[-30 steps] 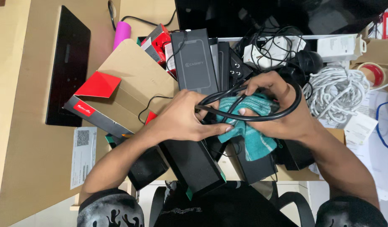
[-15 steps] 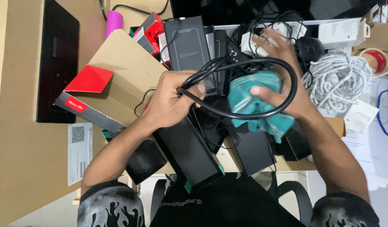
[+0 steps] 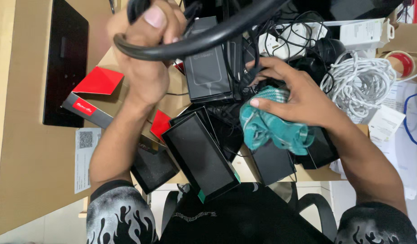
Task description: The person wipes cables, power adapters, and a small white electronic device with a cloth before placing them into a desk drawer.
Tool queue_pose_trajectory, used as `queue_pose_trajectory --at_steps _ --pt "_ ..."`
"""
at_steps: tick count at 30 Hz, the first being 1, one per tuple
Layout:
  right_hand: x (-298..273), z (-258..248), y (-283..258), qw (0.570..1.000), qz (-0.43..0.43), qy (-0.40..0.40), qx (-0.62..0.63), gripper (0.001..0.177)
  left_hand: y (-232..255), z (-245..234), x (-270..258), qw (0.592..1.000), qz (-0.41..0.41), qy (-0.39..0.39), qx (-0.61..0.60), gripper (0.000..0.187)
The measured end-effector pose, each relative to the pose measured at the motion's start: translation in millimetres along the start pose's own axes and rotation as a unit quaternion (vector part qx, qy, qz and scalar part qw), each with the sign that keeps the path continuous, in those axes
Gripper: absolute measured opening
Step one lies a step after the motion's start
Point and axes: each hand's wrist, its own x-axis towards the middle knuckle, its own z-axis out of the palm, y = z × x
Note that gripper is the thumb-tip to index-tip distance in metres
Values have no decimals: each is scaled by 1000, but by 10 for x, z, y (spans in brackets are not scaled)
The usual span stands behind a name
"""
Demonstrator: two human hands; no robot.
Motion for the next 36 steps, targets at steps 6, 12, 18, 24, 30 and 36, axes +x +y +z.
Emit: queue_pose_trajectory --at_steps 6,12,18,24,30,36 --pt "-106 -83 225 943 197 67 -261 26 26 -307 220 994 26 102 32 35" --pt "30 -34 -31 929 18 117 -350 78 -30 -56 265 994 59 -20 90 40" --pt "522 141 -17 923 -119 170 -324 100 38 277 264 997 -9 -67 -38 36" --pt "605 287 38 989 -50 109 -82 25 69 484 220 995 -69 -63 -35 17" --pt "514 303 -65 984 -8 88 -155 31 -143 532 90 985 -168 -6 24 67" --pt "426 354 -214 953 37 -57 -295 19 -70 554 106 984 4 -143 109 23"
